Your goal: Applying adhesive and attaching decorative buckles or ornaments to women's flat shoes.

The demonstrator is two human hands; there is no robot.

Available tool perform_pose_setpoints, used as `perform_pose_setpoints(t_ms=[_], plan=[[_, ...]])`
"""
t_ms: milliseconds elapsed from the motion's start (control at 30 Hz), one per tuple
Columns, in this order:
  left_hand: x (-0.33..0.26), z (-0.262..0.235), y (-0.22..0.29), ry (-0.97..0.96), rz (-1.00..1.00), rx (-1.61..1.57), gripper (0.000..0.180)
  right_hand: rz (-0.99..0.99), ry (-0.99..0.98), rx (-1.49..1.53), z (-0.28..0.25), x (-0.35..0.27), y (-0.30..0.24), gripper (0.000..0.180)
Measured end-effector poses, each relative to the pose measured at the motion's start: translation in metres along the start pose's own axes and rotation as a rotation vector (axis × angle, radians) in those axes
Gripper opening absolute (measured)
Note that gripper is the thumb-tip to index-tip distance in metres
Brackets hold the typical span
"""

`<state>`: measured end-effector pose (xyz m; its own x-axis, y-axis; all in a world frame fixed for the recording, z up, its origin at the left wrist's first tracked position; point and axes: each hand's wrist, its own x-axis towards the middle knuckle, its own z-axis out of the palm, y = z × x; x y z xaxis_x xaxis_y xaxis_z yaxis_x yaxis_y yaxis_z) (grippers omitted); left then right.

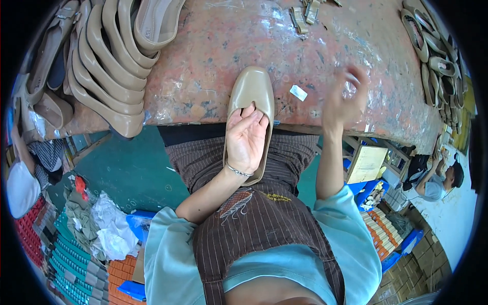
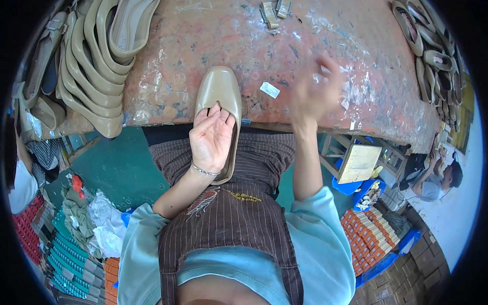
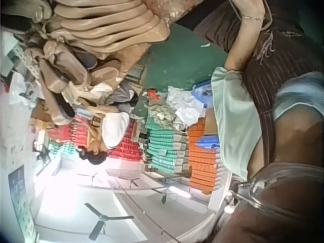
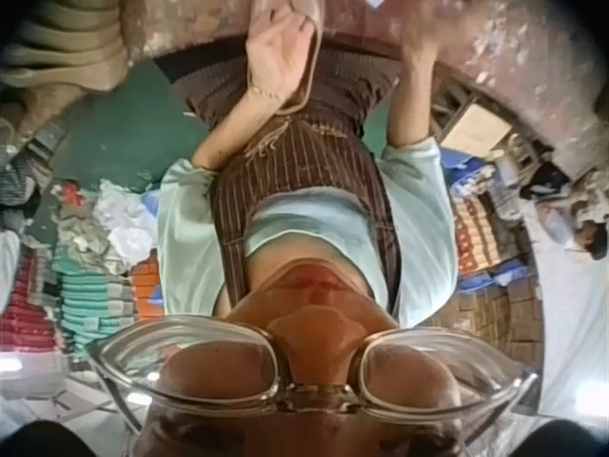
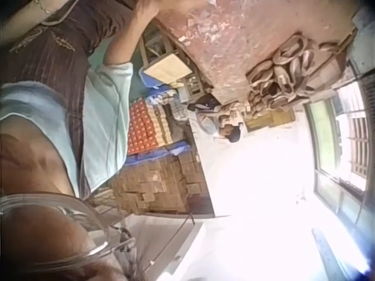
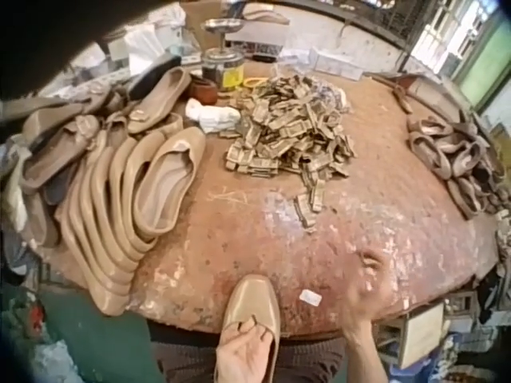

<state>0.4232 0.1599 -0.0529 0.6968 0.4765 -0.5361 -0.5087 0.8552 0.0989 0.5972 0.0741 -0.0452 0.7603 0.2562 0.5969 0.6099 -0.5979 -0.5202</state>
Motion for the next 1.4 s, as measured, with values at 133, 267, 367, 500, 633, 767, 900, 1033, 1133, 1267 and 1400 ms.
perform_pose_setpoints(t_ms=[133,267,367,500,633,767,900,1033,1133,1267,1400], plan=[[0.003,-0.002,0.000,0.031,-0.002,-0.025,0.024,-0.165,-0.183,-0.155,0.068,0.032,-0.015,0.028],[0.005,0.002,-0.004,0.029,-0.015,-0.060,0.024,-0.182,-0.276,-0.245,0.083,0.048,-0.001,0.027],[0.006,-0.002,-0.003,0.028,-0.013,-0.075,0.023,0.074,-0.411,0.167,0.070,0.041,0.000,0.023],[0.004,-0.004,0.001,-0.035,-0.005,-0.091,0.008,0.521,-0.624,0.649,0.009,0.016,-0.055,0.019],[0.004,0.013,0.002,0.044,-0.034,-0.031,0.020,0.775,-0.797,0.896,-0.004,-0.011,-0.065,0.014],[0.005,0.011,0.002,0.006,-0.029,0.007,0.030,0.743,-0.830,0.737,0.005,-0.021,-0.069,0.011],[0.004,0.011,0.000,0.005,-0.003,0.001,0.031,0.652,-0.772,0.650,0.011,-0.030,-0.066,0.009],[0.005,0.010,0.000,0.012,-0.017,-0.004,0.031,0.648,-0.734,0.661,0.014,-0.034,-0.063,0.007],[0.005,0.009,0.001,0.020,-0.028,-0.006,0.032,0.624,-0.731,0.665,0.017,-0.037,-0.061,0.007],[0.009,0.015,0.003,0.048,-0.048,0.032,0.033,0.574,-0.736,0.601,0.017,-0.034,-0.065,0.009],[0.015,0.018,0.005,0.191,-0.055,0.238,0.020,0.360,-0.649,0.475,0.014,-0.040,-0.073,0.014]])
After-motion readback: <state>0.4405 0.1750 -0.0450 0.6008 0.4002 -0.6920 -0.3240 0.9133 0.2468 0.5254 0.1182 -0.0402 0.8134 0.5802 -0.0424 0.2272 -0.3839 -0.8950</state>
